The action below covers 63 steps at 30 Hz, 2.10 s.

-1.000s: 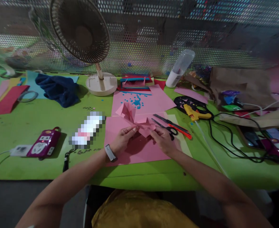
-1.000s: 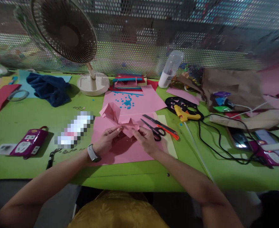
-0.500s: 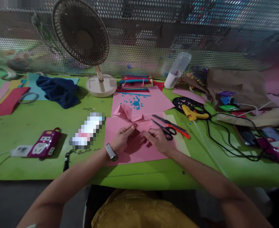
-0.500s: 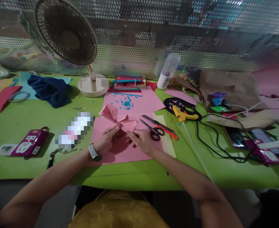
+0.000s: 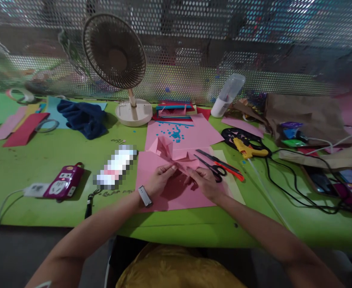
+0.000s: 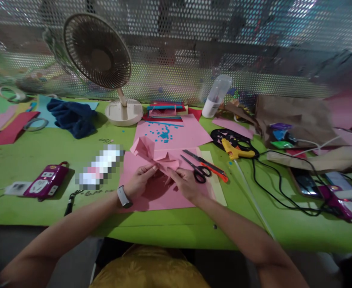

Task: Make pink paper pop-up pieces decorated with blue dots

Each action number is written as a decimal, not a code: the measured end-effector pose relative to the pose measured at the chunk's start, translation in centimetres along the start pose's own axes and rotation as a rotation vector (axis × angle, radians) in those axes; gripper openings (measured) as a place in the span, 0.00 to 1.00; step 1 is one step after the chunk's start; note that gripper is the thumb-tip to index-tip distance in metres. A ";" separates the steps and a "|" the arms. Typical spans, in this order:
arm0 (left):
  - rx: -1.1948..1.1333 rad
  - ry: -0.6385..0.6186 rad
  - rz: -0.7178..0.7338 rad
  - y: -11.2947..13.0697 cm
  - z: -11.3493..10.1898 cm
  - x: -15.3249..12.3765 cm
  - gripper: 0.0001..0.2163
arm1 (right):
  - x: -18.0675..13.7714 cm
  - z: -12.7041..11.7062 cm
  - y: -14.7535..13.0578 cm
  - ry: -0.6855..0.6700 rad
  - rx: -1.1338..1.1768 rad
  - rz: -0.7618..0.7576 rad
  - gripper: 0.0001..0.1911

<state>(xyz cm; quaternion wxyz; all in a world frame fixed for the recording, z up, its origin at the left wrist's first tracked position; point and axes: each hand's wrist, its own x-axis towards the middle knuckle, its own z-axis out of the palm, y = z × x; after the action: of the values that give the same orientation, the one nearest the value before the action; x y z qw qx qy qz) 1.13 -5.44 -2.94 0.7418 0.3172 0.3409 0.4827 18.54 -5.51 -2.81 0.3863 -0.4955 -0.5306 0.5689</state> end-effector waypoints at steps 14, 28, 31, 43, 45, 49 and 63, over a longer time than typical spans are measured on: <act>0.092 0.002 -0.055 0.7 -0.9 0.2 0.17 | 0.7 -2.5 0.0 0.016 -0.059 -0.176 0.32; 0.467 -0.146 -0.105 2.5 -1.1 -0.2 0.19 | 0.4 -1.9 -1.2 -0.139 -0.227 -0.180 0.28; 0.493 -0.164 -0.084 2.6 -1.1 -0.2 0.19 | 0.4 -2.0 -1.0 -0.084 -0.245 -0.223 0.28; 0.263 -0.010 0.201 3.1 -1.8 0.7 0.17 | 0.6 -3.5 -0.5 0.238 -0.787 -0.930 0.10; 0.146 0.057 0.139 3.9 -2.4 1.0 0.20 | 0.9 -4.1 -0.6 0.334 -0.919 -0.992 0.12; 0.121 0.051 -0.016 5.1 -3.1 1.3 0.26 | 0.9 -4.7 -0.7 0.418 -1.051 -1.072 0.18; 0.763 -0.262 0.101 7.2 -3.1 0.0 0.11 | 0.9 -6.2 -2.1 0.078 -0.396 -0.741 0.29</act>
<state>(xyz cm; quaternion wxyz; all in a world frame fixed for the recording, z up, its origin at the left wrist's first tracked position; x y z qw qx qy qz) -5.00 -2.62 1.08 0.5834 0.6447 0.3820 0.3130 24.17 -2.95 -0.55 0.4818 -0.3569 -0.7570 0.2597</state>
